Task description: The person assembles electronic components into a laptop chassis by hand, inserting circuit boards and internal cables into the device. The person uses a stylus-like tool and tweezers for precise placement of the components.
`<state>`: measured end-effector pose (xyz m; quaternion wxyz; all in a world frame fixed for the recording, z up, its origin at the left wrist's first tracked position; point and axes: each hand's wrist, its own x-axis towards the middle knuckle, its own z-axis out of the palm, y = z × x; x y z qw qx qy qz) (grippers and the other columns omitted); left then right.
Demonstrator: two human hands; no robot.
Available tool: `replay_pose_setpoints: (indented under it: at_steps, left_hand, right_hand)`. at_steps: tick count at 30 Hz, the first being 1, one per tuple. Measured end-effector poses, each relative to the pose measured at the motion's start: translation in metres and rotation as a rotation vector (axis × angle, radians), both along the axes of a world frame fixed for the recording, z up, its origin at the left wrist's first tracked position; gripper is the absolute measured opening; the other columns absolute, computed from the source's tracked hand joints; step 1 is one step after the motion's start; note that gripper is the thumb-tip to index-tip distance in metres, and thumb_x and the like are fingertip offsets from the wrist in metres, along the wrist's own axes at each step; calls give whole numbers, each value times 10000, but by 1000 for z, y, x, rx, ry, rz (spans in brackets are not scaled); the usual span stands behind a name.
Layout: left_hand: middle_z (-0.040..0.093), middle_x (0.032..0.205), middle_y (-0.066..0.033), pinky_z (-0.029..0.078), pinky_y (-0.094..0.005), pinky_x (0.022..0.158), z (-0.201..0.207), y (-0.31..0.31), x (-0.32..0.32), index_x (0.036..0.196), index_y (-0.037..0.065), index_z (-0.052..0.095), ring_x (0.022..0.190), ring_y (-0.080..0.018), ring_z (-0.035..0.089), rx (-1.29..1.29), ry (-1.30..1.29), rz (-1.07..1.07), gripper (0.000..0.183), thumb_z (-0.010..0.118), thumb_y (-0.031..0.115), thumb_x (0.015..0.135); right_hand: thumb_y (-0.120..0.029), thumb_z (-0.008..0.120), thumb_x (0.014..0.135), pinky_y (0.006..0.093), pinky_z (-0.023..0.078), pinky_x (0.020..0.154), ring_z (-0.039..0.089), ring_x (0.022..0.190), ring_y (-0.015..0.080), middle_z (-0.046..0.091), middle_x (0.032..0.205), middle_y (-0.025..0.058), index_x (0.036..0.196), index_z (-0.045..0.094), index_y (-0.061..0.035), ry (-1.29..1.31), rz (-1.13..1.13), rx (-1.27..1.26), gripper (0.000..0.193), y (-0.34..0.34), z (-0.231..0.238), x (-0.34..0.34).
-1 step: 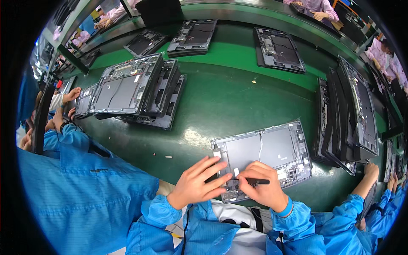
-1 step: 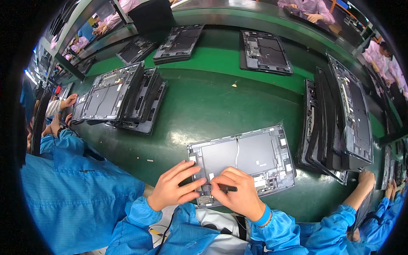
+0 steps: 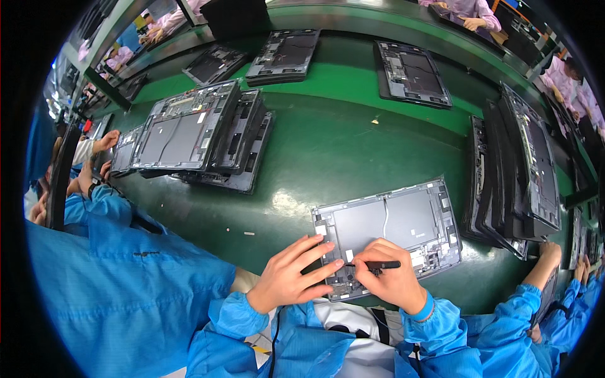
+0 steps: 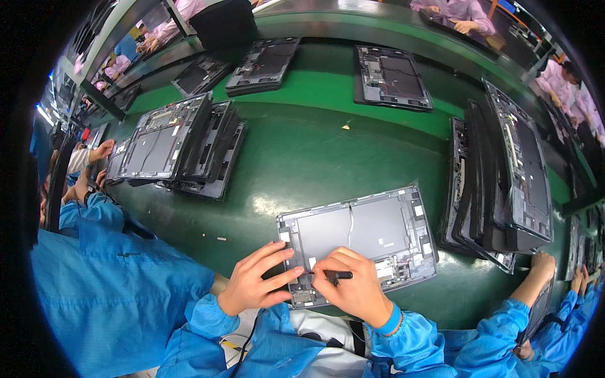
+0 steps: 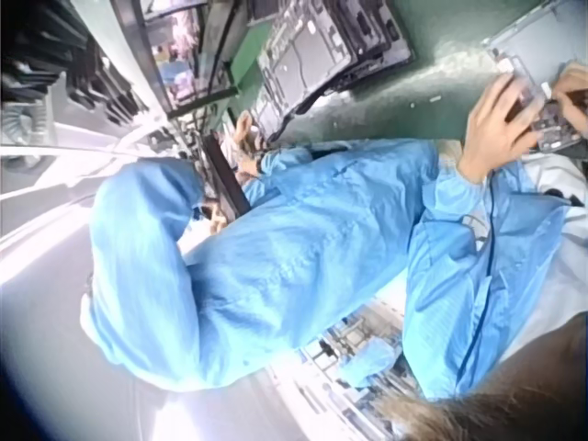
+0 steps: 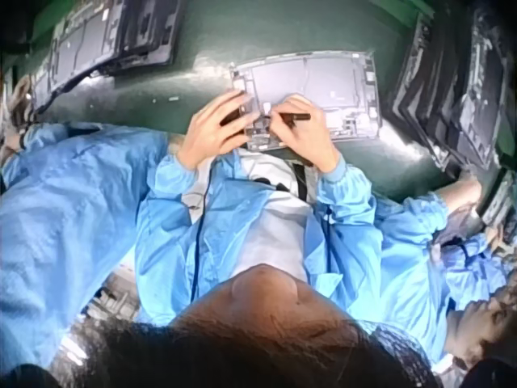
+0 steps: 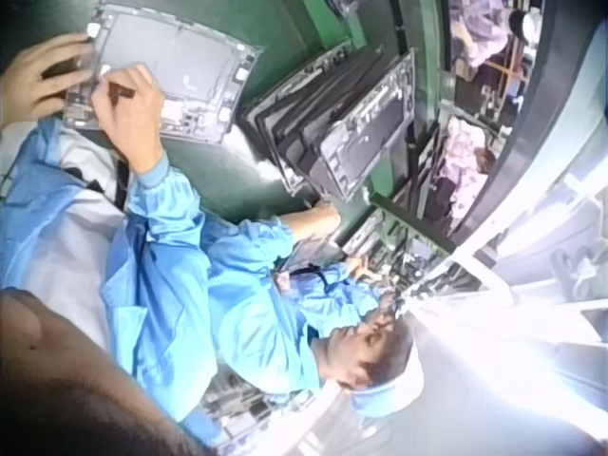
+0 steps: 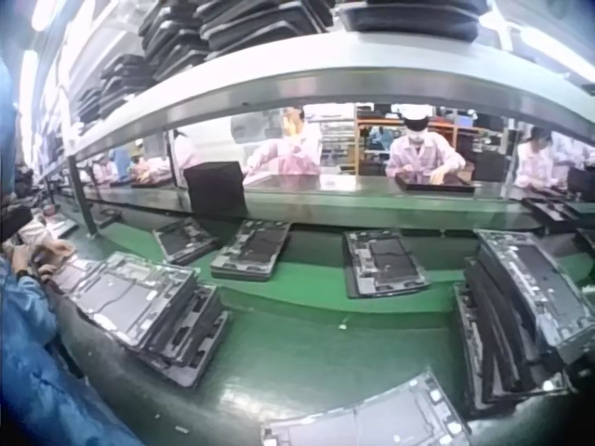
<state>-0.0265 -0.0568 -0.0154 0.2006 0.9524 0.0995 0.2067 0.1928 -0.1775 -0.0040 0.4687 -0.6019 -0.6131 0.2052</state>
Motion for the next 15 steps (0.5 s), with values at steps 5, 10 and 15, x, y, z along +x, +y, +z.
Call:
replay_pose_setpoints:
  at_steps: [5,10,15]
  left_hand:
    - [627,1396,-73,536,-519,1057,8,-4,5,1255,228,752,1300,-356,580,72,65,22,473,772,448,837]
    - [631,1392,-55,545,-521,1048,11,-5,8,1243,229,755,1269,-350,595,123,80,20,461,782,429,829]
    - [643,1372,-50,561,-531,1030,8,-3,8,1213,227,770,1257,-345,604,136,55,18,436,796,393,811]
  right_hand:
    - [22,745,776,334,525,607,666,697,246,690,769,109,842,728,0,19,-27,2,71,2,2,1]
    - [20,742,787,334,527,613,670,704,244,698,777,111,853,739,-7,-40,-126,51,70,-4,4,10]
    - [19,742,783,337,530,618,674,709,245,711,787,99,860,746,-12,91,-127,-28,83,-10,6,18]
